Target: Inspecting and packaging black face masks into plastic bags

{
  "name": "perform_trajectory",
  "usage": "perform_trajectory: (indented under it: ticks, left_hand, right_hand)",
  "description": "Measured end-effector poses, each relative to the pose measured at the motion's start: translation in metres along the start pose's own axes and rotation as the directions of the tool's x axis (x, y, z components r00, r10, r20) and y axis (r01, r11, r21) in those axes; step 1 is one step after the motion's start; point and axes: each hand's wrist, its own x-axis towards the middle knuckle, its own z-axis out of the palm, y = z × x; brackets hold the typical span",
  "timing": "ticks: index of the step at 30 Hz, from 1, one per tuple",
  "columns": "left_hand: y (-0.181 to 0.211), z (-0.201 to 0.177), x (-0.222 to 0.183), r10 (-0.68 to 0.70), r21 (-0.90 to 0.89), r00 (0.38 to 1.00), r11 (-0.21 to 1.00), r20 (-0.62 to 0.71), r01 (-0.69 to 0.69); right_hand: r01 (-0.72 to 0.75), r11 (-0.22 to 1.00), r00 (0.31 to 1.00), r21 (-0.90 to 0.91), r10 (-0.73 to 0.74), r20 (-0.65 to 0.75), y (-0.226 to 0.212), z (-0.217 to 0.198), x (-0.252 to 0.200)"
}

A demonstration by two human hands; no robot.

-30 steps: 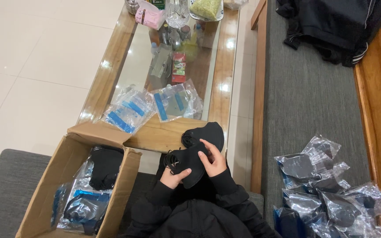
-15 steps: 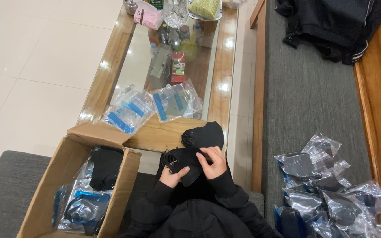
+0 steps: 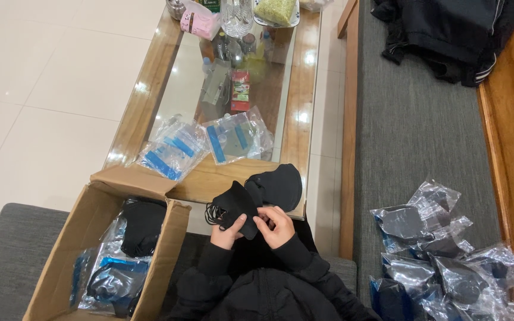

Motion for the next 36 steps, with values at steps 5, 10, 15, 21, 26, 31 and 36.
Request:
perform_trajectory:
  ticks: [5,10,15,21,26,31,36]
  left_hand:
    - [-0.013,0.003,0.006,-0.016,-0.032,1.000,0.999,0.002,0.016]
    - [-0.029,0.003,0.012,-0.050,-0.073,0.999,0.996,-0.005,0.050]
    - [-0.071,-0.019,0.059,-0.028,-0.083,0.999,0.996,-0.045,0.024]
    - [-0.056,-0.044,0.062,0.006,-0.219,0.979,0.974,-0.204,-0.051]
    - [-0.050,-0.055,0.061,-0.007,-0.250,0.976,0.967,-0.219,-0.049]
    - [-0.057,-0.048,0.057,-0.009,-0.270,0.975,0.961,-0.222,-0.053]
    - [-0.043,-0.034,0.047,-0.030,-0.278,0.980,0.960,-0.199,-0.027]
  right_hand:
    - [-0.025,1.000,1.000,-0.017,0.025,0.002,0.009,0.001,-0.001]
    - [-0.115,0.993,0.993,0.004,0.115,-0.010,0.011,0.000,-0.002]
    - [-0.156,0.988,0.985,0.013,0.156,-0.076,0.027,-0.002,0.000]
    - [-0.451,0.844,0.860,0.291,0.498,-0.110,0.082,-0.005,0.002]
    - [-0.556,0.759,0.782,0.339,0.616,-0.096,0.097,-0.017,0.007]
    - [-0.595,0.735,0.747,0.326,0.655,-0.111,0.105,-0.019,0.005]
    - [-0.605,0.769,0.752,0.206,0.637,-0.170,0.118,-0.028,0.006]
